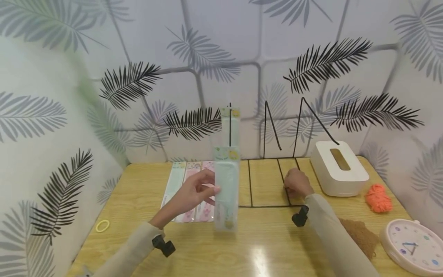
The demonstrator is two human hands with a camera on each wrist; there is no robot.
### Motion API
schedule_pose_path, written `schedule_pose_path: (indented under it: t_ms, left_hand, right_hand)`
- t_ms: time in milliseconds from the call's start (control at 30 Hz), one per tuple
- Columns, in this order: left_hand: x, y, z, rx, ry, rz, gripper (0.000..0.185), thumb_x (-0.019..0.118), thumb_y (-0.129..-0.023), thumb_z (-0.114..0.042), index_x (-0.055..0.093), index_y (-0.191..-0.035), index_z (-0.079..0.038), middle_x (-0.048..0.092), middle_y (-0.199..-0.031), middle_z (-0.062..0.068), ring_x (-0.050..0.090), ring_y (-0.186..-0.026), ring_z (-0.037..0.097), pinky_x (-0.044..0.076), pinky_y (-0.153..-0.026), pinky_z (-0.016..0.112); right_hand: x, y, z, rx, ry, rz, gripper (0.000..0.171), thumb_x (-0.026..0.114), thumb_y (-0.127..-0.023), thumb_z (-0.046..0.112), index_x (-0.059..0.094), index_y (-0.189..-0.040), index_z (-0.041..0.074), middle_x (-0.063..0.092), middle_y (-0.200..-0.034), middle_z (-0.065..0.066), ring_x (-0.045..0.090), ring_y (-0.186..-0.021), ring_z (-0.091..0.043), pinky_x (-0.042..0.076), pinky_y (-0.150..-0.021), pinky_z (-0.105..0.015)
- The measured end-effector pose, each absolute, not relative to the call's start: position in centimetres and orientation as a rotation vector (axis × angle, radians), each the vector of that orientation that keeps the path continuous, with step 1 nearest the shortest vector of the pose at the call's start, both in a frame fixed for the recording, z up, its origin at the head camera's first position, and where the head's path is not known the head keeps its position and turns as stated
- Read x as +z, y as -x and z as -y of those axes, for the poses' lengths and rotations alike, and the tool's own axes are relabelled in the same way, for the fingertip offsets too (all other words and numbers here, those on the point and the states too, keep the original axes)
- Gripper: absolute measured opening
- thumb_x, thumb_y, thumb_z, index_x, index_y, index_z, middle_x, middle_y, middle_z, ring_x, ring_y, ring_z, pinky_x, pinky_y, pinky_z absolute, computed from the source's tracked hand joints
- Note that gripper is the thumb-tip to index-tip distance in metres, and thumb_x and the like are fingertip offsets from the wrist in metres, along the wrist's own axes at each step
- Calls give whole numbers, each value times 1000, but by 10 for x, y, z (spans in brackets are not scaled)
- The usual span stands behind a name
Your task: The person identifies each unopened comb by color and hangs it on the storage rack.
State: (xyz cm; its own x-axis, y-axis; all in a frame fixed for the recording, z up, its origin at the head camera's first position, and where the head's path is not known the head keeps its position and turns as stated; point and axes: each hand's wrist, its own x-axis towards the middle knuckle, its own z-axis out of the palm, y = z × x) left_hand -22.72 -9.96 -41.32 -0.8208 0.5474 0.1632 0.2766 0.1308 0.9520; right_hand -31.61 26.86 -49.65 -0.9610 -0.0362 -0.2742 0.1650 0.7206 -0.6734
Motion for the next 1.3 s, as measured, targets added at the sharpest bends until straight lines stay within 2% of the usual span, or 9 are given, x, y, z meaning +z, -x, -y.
schedule_pose_path:
  t_ms: [200,433,633,900,1100,1200,1300]
  left_hand:
    - [-420,229,91,1790,-803,-2164,27,67,-102,-10,59,-127,-4,67,-119,22,76,-85,24,66,-69,45]
    - [-423,235,87,1802,-779,-2193,25,68,-102,-12,60,-125,-6,68,-116,21,76,-80,23,66,-68,47]
    - [-424,242,87,1814,-762,-2214,22,68,-101,-10,59,-120,-5,68,-111,20,74,-74,21,66,-66,44]
    - [-425,255,86,1802,-758,-2252,26,68,-102,-11,57,-124,-4,66,-110,20,73,-72,20,66,-66,45]
    - [-426,273,85,1801,-733,-2299,37,67,-103,-12,55,-135,-1,65,-114,21,74,-79,23,65,-68,48]
    - [-426,286,83,1816,-731,-2322,35,67,-103,-12,56,-135,-1,65,-113,19,75,-83,24,65,-69,50]
    - [-426,297,82,1816,-734,-2367,33,66,-103,-10,56,-133,-2,65,-110,18,75,-85,24,66,-68,47]
  right_hand:
    - [-498,316,-271,-1079,-102,-2659,15,63,-90,-2,57,-79,4,56,-67,-5,58,-58,-15,58,-52,-31]
    - [-498,318,-270,-1062,-93,-2655,33,62,-91,-1,48,-66,14,49,-58,0,54,-53,-13,56,-51,-29]
    - [-497,317,-269,-1085,-96,-2644,28,62,-92,-1,51,-69,11,52,-61,-2,55,-55,-13,59,-53,-31]
    - [-497,317,-271,-1131,-98,-2613,37,61,-94,0,45,-65,16,47,-58,1,51,-54,-13,56,-52,-30]
    - [-497,316,-273,-1154,-86,-2599,31,61,-96,0,49,-69,12,47,-60,0,51,-57,-15,56,-54,-32]
    - [-497,316,-274,-1146,-89,-2609,24,62,-95,0,53,-74,7,53,-66,-4,55,-61,-16,58,-55,-33]
    - [-497,315,-272,-1130,-86,-2623,26,62,-96,1,53,-73,9,54,-67,-5,57,-62,-17,59,-55,-33]
